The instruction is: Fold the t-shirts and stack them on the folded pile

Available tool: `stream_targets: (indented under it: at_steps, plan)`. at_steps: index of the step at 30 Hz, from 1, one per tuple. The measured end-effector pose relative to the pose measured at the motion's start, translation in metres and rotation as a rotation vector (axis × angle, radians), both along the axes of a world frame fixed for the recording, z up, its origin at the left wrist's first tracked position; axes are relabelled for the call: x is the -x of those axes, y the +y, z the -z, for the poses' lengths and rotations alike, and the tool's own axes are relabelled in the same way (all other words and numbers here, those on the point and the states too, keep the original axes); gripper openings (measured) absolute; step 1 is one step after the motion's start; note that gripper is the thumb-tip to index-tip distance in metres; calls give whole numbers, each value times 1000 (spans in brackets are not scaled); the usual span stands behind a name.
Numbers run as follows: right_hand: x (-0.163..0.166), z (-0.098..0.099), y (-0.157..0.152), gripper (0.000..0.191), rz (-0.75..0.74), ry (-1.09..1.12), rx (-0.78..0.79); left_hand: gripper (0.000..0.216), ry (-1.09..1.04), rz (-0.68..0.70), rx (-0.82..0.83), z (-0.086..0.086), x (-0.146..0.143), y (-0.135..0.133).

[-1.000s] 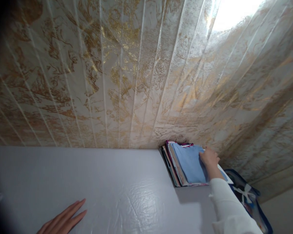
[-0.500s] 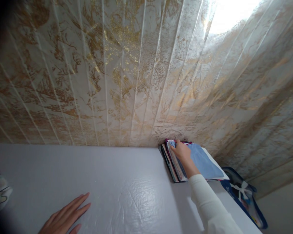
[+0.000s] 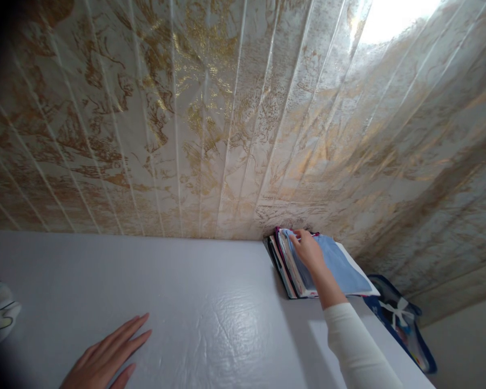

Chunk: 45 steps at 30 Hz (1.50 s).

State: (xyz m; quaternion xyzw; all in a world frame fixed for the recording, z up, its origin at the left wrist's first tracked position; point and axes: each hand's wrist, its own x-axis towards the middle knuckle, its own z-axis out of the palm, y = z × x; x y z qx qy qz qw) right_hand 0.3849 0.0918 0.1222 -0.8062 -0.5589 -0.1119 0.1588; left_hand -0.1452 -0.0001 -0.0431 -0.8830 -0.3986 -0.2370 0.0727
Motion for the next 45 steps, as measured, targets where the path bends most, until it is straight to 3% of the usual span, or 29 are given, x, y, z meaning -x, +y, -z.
stream_targets:
  at_steps: [5,8,14,23,26,29,32,34,36,38,40,42,45]
  plan:
    - [-5,31,-38,52,60,-26,72,47,-14,-3,15,-9,-5,-3]
    - [-6,45,-45,56,96,-27,115,46,-44,4,18,-19,-7,-5]
    - [1,36,-28,58,34,-74,93,43,-79,7,31,-22,-9,-5]
    - [39,42,-20,55,-93,-95,19,44,-93,-9,140,-35,-6,-17]
    - [58,55,-33,59,-180,-34,-87,48,-136,-134,108,-48,18,-15]
    - [96,87,-56,60,-486,261,-269,45,-144,-373,12,-69,63,-10]
    - [152,112,-82,58,-548,642,-161,47,-67,-719,-24,-90,117,-9]
    - [189,116,-93,56,-567,809,-99,54,-16,-918,56,-98,148,-12]
    - [222,113,-97,56,-569,911,-75,60,1,-981,219,-99,166,-16]
    - [249,107,-97,58,-565,966,-58,56,-6,-914,344,-97,167,-21]
    - [271,102,-97,60,-574,997,-50,47,-31,-799,380,-92,147,-27]
    - [287,99,-100,60,-595,1030,-53,47,-106,-682,433,-85,108,-34]
    - [301,94,-109,53,-638,1079,-55,66,-236,-282,570,-80,39,-46]
